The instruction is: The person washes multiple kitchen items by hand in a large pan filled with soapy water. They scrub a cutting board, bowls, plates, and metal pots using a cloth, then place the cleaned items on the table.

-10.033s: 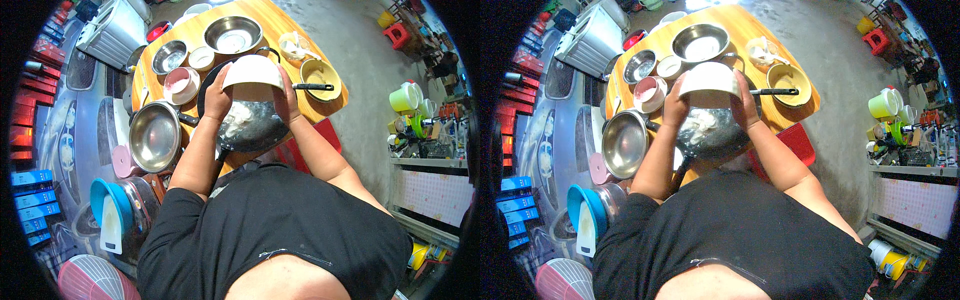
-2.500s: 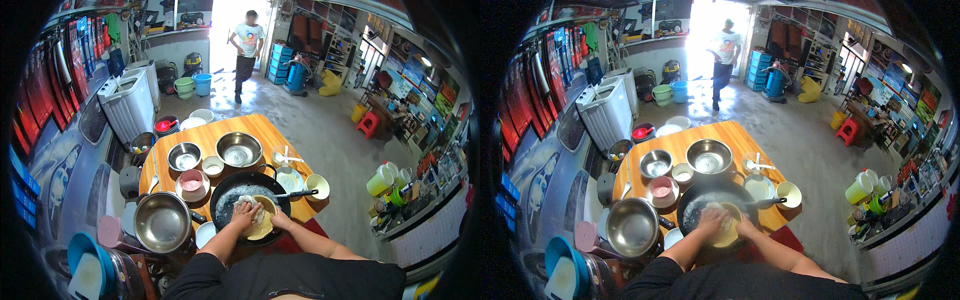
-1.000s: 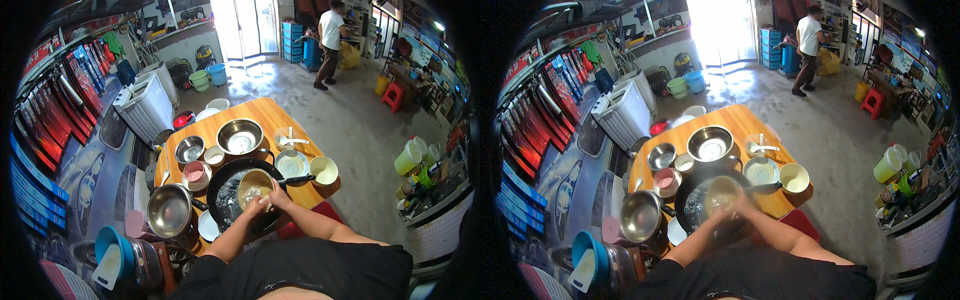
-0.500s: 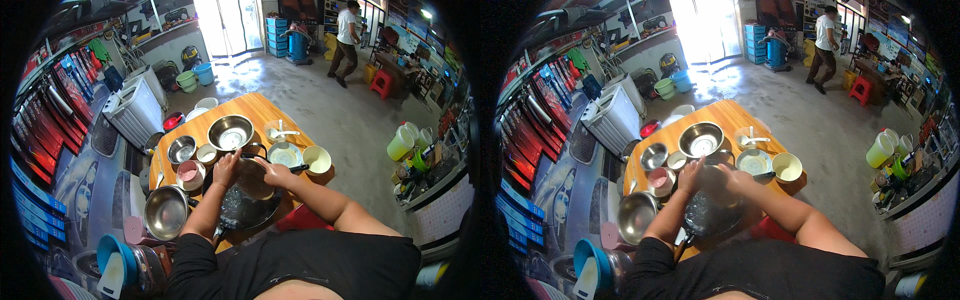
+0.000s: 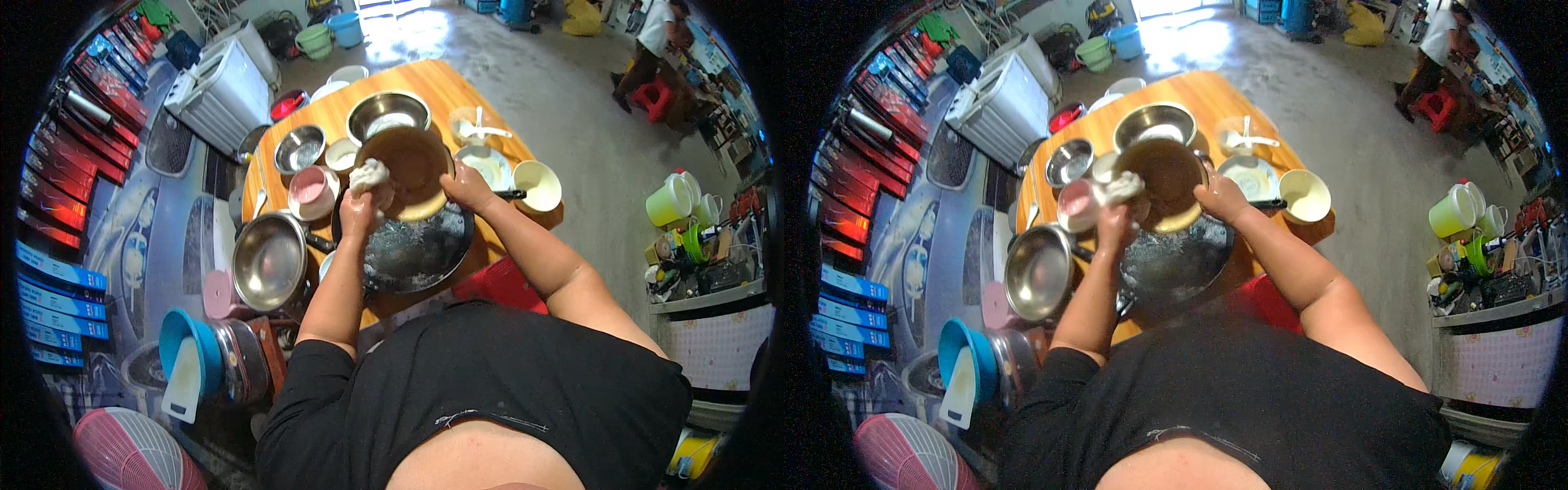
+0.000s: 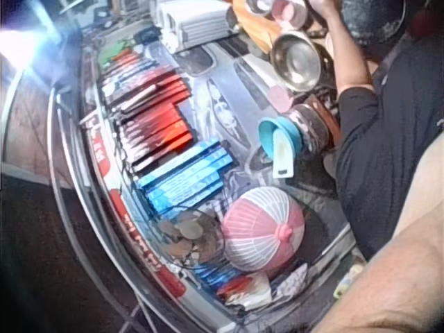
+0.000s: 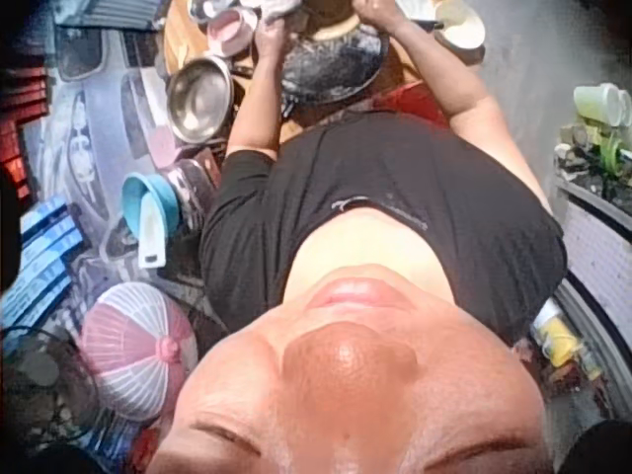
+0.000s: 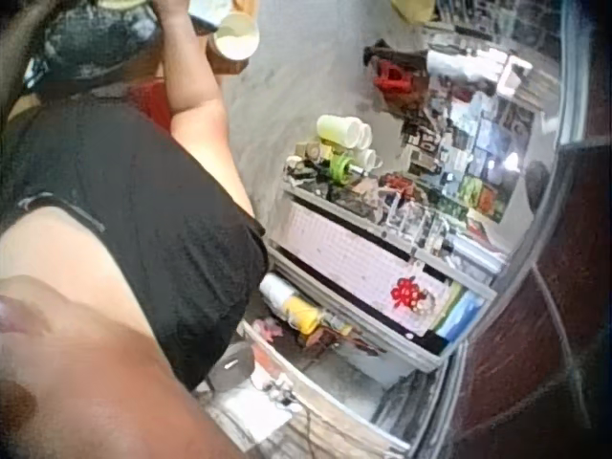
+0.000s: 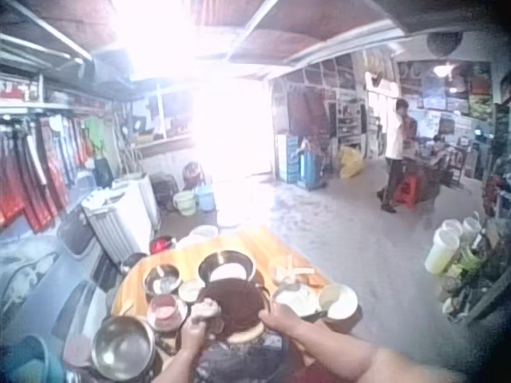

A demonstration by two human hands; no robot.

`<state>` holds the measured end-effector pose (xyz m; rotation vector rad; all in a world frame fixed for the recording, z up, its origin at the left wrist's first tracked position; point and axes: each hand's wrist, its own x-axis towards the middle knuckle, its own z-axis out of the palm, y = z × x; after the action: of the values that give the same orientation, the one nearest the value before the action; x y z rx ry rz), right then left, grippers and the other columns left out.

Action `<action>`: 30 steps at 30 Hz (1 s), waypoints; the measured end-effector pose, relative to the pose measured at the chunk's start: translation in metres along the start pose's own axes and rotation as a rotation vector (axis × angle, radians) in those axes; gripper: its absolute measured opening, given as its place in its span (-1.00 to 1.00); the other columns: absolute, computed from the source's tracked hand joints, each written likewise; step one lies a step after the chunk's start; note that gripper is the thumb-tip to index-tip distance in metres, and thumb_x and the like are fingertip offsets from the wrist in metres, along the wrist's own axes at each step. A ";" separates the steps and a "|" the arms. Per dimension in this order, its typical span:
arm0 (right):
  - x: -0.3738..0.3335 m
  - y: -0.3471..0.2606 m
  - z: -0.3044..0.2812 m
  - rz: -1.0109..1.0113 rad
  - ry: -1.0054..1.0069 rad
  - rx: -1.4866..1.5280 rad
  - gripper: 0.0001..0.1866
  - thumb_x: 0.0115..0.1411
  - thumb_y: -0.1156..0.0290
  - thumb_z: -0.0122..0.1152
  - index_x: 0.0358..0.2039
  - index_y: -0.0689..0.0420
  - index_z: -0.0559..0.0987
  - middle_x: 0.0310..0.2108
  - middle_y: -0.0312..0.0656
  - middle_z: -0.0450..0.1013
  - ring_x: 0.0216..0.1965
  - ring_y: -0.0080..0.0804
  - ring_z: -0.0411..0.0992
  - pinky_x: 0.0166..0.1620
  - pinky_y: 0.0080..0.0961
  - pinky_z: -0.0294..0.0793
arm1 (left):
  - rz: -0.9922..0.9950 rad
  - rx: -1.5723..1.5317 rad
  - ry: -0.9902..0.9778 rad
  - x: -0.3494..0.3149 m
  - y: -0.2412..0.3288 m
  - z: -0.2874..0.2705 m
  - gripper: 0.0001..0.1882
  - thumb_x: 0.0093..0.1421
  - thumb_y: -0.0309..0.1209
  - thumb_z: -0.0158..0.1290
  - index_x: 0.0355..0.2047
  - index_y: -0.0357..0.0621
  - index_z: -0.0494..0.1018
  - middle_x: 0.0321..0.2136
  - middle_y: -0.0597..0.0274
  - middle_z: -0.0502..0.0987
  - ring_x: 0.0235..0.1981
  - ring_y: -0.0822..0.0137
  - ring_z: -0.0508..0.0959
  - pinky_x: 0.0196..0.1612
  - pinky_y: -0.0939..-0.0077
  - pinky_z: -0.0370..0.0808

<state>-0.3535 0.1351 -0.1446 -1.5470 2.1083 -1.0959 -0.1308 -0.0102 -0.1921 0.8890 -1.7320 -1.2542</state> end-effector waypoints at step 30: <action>-0.028 0.034 0.016 0.197 -0.191 -0.381 -0.28 0.04 0.41 -0.04 0.28 -0.03 0.10 -0.10 0.22 0.44 -0.09 0.15 0.44 0.02 -0.12 0.38 | 0.207 1.220 -0.355 -0.053 -0.004 0.016 -0.52 0.04 -0.39 0.07 0.03 0.20 0.41 -0.12 0.20 0.45 -0.09 0.14 0.46 -0.14 0.22 0.45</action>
<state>-0.3560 0.1584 -0.1847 -1.4840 2.3659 -0.4780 -0.1219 0.0420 -0.2098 1.0958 -2.8244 -0.0811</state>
